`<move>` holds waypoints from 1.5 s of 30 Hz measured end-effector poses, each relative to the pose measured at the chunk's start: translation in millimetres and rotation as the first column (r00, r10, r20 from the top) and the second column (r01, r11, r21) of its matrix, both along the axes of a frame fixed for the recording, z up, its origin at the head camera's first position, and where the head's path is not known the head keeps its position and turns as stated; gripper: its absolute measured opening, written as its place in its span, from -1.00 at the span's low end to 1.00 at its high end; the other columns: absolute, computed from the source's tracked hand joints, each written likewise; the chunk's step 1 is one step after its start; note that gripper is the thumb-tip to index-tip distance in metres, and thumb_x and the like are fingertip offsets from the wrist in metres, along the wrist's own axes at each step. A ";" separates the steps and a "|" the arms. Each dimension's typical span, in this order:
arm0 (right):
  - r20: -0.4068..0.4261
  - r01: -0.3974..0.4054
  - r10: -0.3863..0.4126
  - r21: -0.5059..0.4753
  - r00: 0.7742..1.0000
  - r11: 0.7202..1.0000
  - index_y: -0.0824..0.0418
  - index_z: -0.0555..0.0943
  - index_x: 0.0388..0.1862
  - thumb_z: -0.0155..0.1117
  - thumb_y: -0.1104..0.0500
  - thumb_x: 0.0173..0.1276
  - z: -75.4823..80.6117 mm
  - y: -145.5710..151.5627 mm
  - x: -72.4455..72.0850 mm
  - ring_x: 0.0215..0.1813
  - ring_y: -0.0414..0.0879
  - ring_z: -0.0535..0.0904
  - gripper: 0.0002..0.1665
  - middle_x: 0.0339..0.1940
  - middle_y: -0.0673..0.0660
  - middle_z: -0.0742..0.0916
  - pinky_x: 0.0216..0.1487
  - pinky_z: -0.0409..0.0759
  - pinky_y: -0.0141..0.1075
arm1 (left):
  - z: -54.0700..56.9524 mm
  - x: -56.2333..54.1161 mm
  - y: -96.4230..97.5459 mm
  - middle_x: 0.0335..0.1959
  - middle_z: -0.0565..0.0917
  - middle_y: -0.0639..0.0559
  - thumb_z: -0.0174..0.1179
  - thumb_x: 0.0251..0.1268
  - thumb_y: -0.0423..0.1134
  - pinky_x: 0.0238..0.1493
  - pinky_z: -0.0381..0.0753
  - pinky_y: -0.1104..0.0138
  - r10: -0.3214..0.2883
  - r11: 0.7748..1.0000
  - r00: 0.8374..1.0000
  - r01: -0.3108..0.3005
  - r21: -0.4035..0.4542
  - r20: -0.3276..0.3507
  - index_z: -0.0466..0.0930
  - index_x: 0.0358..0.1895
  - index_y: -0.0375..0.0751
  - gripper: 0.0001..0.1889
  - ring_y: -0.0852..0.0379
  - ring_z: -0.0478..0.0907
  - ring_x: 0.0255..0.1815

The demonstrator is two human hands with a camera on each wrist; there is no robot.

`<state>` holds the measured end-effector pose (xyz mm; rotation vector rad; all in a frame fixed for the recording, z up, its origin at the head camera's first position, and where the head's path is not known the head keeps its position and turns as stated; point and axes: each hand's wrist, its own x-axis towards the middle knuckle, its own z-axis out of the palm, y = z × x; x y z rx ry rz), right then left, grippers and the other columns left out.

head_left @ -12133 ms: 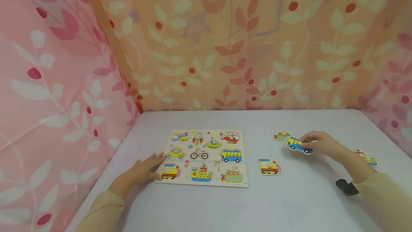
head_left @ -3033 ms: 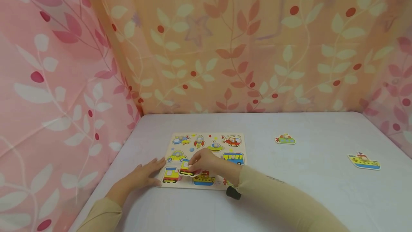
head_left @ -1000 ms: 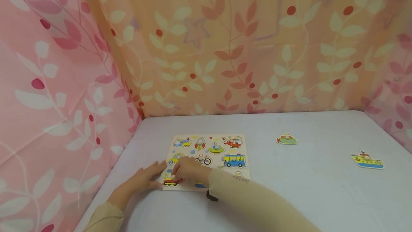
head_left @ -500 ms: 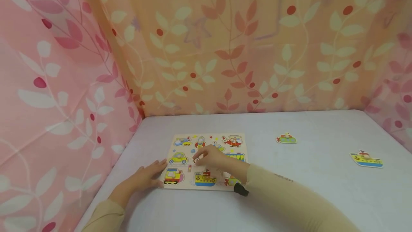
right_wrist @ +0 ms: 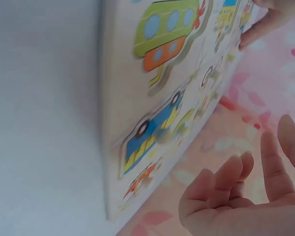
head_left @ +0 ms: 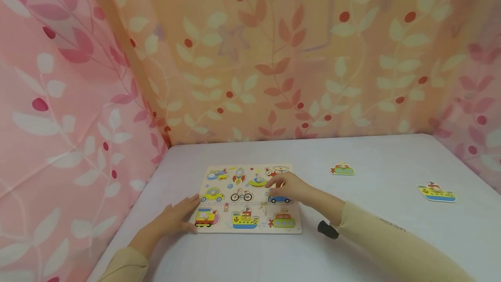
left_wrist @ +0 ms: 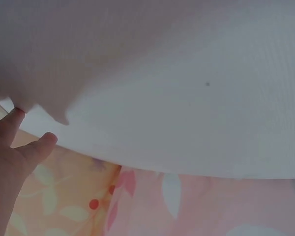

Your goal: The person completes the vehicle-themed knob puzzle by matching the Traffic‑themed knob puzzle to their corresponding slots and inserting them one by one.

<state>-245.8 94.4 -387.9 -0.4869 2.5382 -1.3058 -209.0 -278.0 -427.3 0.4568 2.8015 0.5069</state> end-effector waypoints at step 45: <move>-0.201 0.404 -0.363 0.223 0.910 0.887 0.34 0.57 0.13 0.25 0.02 0.40 -30.3 325.4 64.6 0.03 0.24 0.49 -0.52 0.15 0.66 0.46 -0.04 0.48 0.23 | -24.7 16.4 -7.7 0.50 0.20 -0.13 0.48 -0.15 0.07 0.24 -0.15 -0.46 0.087 0.996 0.994 -0.089 0.024 0.072 0.30 0.43 -0.21 -0.02 -0.31 0.01 0.49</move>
